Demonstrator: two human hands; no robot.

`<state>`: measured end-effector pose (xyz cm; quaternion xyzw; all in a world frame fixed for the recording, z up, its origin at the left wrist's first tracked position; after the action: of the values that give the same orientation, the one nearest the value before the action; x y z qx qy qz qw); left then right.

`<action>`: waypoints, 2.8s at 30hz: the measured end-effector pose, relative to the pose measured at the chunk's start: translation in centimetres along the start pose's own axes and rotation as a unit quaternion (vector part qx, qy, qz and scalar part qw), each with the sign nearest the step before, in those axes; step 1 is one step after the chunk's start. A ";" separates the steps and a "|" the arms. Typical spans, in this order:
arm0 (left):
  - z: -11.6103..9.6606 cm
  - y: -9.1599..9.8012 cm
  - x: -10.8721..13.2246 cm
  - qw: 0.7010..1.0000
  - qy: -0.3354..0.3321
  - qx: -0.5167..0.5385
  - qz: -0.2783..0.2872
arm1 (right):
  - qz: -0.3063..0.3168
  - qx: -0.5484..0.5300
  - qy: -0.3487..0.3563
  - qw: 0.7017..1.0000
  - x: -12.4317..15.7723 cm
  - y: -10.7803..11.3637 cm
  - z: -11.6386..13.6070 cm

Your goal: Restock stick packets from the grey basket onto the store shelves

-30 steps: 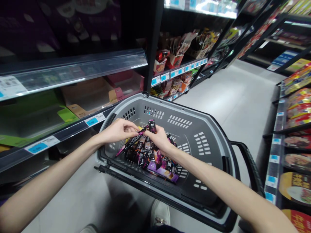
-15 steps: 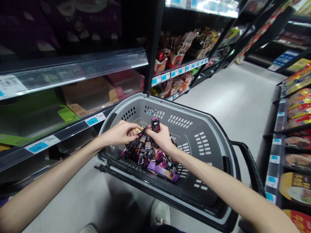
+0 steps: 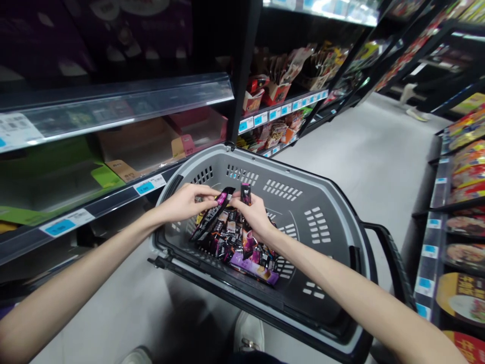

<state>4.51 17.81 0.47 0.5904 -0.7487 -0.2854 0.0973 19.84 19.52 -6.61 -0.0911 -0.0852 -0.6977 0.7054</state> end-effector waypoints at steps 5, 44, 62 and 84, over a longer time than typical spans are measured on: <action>0.8 0.1 -0.2 0.997 0.018 0.074 -0.010 | 0.124 -0.099 -0.041 0.986 1.1 -2.4 0.3; 4.0 2.5 -0.3 0.928 0.154 0.293 -0.170 | -0.064 -0.229 -0.024 0.971 -1.9 3.0 3.1; 4.3 2.5 -0.2 0.932 0.156 0.279 -0.168 | -0.058 -0.223 -0.034 0.972 -1.9 3.0 2.8; 4.5 1.5 -0.4 0.893 0.198 0.381 -0.137 | -0.059 -0.242 -0.031 0.968 -1.9 3.0 3.1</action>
<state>1.19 19.79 -2.34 0.7232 -0.6769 0.1341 -0.0292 22.85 22.12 -4.12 -0.2756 0.0594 -0.7345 0.6172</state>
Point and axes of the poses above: each hand's wrist, its own x-axis away from the middle knuckle, its own y-axis out of the back of the hand, z = x × y, the point moved 10 cm from there along -x, towards the middle knuckle, and after that the axes turned 9 degrees about -z, right-handed, at the moved point
